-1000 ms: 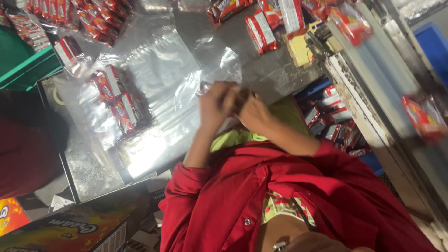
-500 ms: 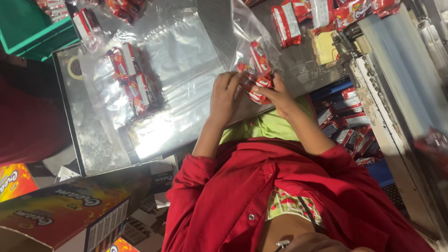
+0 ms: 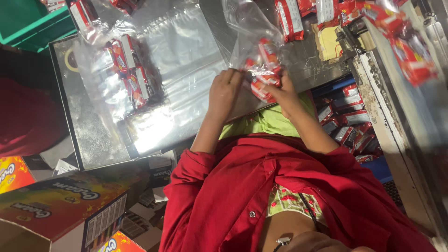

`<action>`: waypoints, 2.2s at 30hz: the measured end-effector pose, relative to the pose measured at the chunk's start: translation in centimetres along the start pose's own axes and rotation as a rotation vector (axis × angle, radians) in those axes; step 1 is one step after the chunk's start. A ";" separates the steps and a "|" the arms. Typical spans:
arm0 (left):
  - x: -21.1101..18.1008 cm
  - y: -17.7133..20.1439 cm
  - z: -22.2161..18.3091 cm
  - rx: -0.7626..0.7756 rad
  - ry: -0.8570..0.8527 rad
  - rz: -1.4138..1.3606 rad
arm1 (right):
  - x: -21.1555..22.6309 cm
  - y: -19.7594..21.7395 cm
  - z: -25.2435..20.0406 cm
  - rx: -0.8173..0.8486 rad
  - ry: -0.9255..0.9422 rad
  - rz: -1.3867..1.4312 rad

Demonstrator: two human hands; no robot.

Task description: The person places small red snack packets into clear plastic bags on a metal table. They then move the filled bags to the side. The process is repeated continuously.

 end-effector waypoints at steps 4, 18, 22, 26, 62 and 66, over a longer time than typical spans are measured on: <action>1.1 0.9 -0.5 -0.127 0.145 -0.128 | -1.7 2.3 0.9 -0.138 -0.167 0.543; 0.7 -0.6 0.4 -0.168 0.111 -0.449 | -0.1 0.4 -0.5 -0.050 -0.168 0.262; 0.5 -1.0 0.3 -0.118 0.095 -0.360 | -1.4 1.0 -0.4 -0.066 -0.181 0.223; 0.1 0.2 0.5 -0.186 0.014 -0.129 | -1.9 1.5 0.6 -0.066 -0.201 0.477; 2.0 -5.1 -1.1 -0.096 0.037 -0.160 | 22.4 18.3 -13.0 -0.734 0.292 -1.375; 2.0 -2.6 -1.9 -0.342 -0.027 -0.056 | 22.7 17.7 -12.7 -0.531 0.210 -1.400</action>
Point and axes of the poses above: each hand's wrist, its own z-axis towards the middle knuckle, its own y-axis out of the back of the hand, x = y × z, the point moved 9 cm from there along z, towards the middle knuckle, and after that the axes turned 8 degrees about -y, right-handed, at the moved point
